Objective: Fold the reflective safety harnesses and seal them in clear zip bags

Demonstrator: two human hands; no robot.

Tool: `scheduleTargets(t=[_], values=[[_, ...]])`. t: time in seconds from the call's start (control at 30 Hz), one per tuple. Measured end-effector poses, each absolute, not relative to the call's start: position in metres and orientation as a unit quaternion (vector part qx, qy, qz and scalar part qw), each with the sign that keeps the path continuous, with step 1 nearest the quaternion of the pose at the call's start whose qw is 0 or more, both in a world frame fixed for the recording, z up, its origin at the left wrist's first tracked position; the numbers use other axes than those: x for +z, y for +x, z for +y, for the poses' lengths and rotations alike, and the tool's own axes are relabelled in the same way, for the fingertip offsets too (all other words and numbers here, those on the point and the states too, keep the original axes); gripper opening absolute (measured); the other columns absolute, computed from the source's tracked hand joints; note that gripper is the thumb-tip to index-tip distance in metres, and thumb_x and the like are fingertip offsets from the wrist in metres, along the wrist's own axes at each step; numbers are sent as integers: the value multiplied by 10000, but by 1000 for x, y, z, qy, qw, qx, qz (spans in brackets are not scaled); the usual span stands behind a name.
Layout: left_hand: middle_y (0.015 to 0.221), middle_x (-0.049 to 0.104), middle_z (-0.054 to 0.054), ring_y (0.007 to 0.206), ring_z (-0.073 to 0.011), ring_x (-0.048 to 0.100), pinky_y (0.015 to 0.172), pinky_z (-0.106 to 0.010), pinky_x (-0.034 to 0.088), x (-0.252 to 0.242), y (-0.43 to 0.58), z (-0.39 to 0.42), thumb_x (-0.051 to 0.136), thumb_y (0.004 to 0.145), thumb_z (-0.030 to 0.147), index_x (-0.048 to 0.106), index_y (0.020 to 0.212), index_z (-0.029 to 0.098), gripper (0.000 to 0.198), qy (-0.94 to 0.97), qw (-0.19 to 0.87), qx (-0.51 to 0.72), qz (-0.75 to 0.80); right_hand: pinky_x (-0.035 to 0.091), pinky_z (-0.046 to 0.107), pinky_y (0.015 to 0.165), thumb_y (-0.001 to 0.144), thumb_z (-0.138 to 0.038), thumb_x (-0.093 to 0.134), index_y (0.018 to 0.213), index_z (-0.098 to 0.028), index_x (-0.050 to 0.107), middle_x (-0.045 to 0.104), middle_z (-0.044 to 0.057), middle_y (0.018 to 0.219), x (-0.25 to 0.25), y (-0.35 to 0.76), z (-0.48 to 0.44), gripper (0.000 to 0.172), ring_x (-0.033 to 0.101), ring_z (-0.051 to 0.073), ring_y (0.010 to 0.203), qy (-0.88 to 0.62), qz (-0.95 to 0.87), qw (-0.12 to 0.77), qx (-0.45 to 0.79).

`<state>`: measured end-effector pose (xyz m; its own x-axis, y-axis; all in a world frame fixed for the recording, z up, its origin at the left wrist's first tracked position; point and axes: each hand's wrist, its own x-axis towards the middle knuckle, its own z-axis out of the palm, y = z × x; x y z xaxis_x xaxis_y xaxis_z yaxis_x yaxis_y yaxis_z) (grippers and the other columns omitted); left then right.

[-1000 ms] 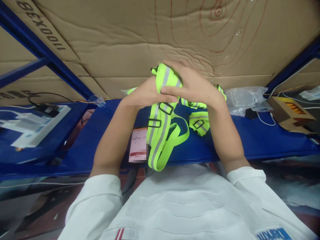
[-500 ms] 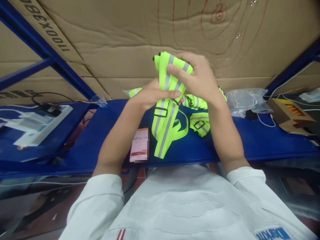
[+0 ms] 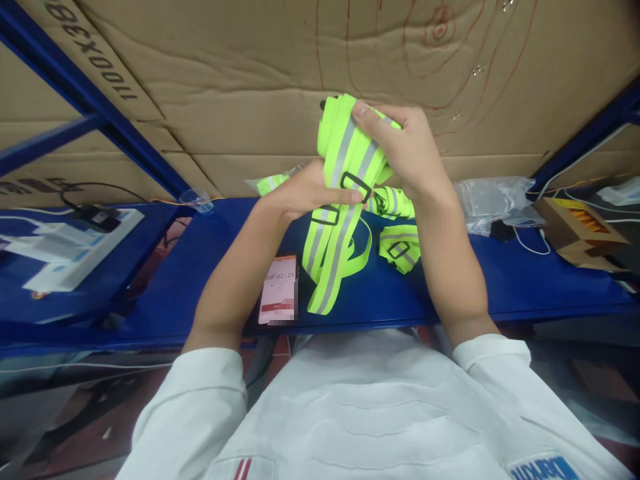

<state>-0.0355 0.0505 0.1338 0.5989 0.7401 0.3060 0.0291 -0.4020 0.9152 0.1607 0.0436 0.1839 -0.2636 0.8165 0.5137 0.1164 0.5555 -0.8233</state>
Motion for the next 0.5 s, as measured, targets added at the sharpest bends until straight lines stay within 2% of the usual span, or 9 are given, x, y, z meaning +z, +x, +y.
scheduleTargets(t=[0.1, 0.17, 0.27, 0.4, 0.43, 0.5], values=[[1152, 823, -104, 1048, -290, 787, 929, -404, 674, 132, -34, 53, 1052, 670, 553, 798, 1146, 167, 663, 778, 428, 393, 239, 533, 328, 724, 933, -554, 752, 822, -269, 679, 745, 23, 907, 176, 159, 60, 315, 680, 212, 816, -311, -681, 514, 419], [1195, 812, -99, 1100, -287, 769, 991, -426, 657, 131, -33, 53, 1023, 712, 557, 793, 1187, 173, 652, 785, 397, 417, 228, 590, 358, 841, 904, -536, 740, 886, -298, 693, 787, 23, 1020, 170, 159, 68, 243, 727, 234, 942, -322, -676, 533, 393], [1169, 805, -95, 1100, -286, 759, 1010, -426, 644, 130, -34, 53, 1006, 740, 542, 792, 1165, 166, 607, 781, 386, 426, 244, 587, 365, 989, 951, -457, 700, 926, -296, 698, 786, 4, 1062, 169, 161, 68, 163, 713, 218, 1032, -333, -712, 543, 295], [1122, 802, -92, 1078, -289, 756, 996, -414, 638, 131, -39, 52, 989, 756, 561, 798, 1082, 166, 546, 771, 393, 413, 283, 568, 393, 1011, 1097, -531, 556, 929, -257, 755, 793, 19, 1026, 180, 173, 44, 379, 714, 238, 1014, -299, -812, 463, 189], [1108, 801, -89, 1072, -289, 755, 994, -411, 636, 133, -40, 52, 989, 756, 564, 798, 1063, 169, 536, 774, 391, 409, 284, 563, 406, 1041, 1106, -554, 547, 991, -252, 782, 811, 24, 1083, 184, 177, 38, 400, 730, 253, 1061, -285, -838, 432, 175], [1102, 801, -87, 1065, -290, 753, 984, -408, 633, 135, -41, 50, 995, 750, 576, 796, 1060, 175, 544, 779, 388, 405, 280, 530, 447, 1161, 1103, -565, 555, 1253, -243, 794, 795, 43, 1343, 189, 184, 30, 428, 719, 290, 1280, -266, -883, 354, 155]])
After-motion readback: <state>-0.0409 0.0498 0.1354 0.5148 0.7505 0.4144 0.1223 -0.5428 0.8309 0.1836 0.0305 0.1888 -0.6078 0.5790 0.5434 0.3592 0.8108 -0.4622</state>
